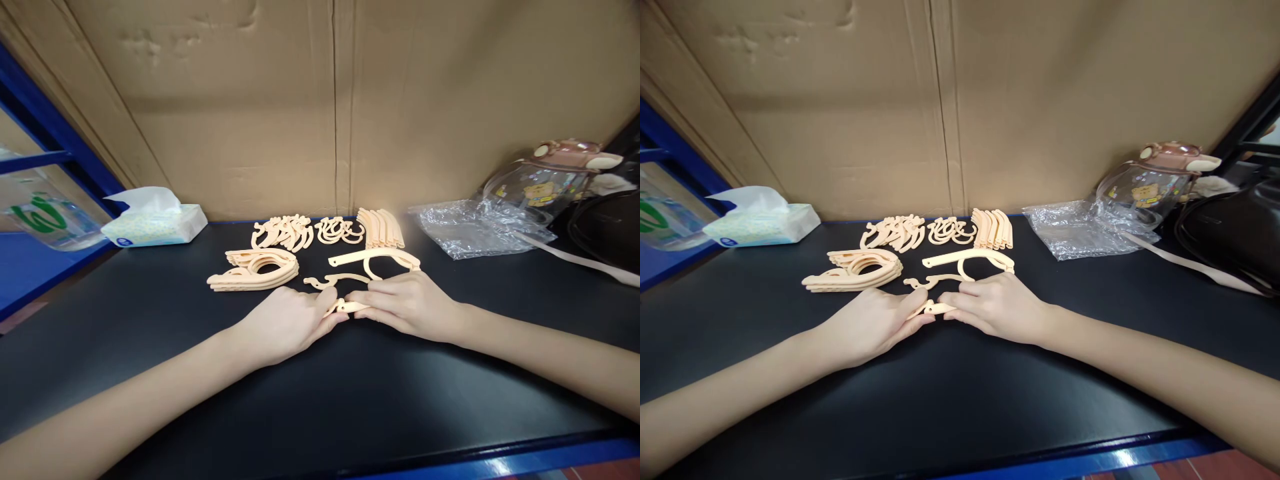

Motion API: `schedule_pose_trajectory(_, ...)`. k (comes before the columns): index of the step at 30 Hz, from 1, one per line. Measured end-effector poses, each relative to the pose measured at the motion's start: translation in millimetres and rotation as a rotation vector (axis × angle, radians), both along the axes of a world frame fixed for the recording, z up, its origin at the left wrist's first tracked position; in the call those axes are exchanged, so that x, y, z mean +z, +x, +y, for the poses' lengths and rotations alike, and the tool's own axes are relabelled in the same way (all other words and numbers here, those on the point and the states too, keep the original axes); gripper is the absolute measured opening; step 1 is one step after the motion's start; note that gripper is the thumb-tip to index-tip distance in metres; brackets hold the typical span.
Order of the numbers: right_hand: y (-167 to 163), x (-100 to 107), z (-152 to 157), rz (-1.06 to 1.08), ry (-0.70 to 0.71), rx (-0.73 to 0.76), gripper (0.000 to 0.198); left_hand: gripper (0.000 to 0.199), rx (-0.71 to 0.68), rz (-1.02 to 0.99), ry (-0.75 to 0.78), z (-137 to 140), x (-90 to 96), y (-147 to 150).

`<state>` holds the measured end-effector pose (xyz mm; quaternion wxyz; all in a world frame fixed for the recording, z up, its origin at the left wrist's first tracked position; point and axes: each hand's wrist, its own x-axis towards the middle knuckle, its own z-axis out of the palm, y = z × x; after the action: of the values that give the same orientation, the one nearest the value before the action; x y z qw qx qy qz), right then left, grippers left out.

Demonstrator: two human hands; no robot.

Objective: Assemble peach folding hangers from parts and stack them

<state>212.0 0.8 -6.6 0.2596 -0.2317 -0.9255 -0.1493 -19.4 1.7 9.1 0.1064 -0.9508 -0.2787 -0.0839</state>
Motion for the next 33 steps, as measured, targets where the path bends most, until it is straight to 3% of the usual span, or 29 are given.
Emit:
schedule_pose_trajectory(11, 0.7, 2.2, 0.3, -0.021, -0.263, -0.031, 0.034, 0.024, -0.032, 0.059, 0.247, 0.6, -0.8, 0.3)
schedule_pose_trajectory(15, 1.5, 1.2, 2.9, 0.004, -0.261, -0.038, 0.031, 0.02, -0.035, 0.033, 0.294, 0.6, -0.1, 0.9)
schedule_pose_trajectory(26, 2.0, 2.4, 4.8, -0.088, -0.354, -0.023, 0.029, 0.015, -0.124, -0.026, 0.104, 1.6, -0.3, -1.7)
schedule_pose_trajectory(33, -0.7, 10.1, 0.4, -0.043, -0.193, 0.055, 0.033, 0.016, -0.093, -0.083, -0.109, -1.6, -1.3, -1.8)
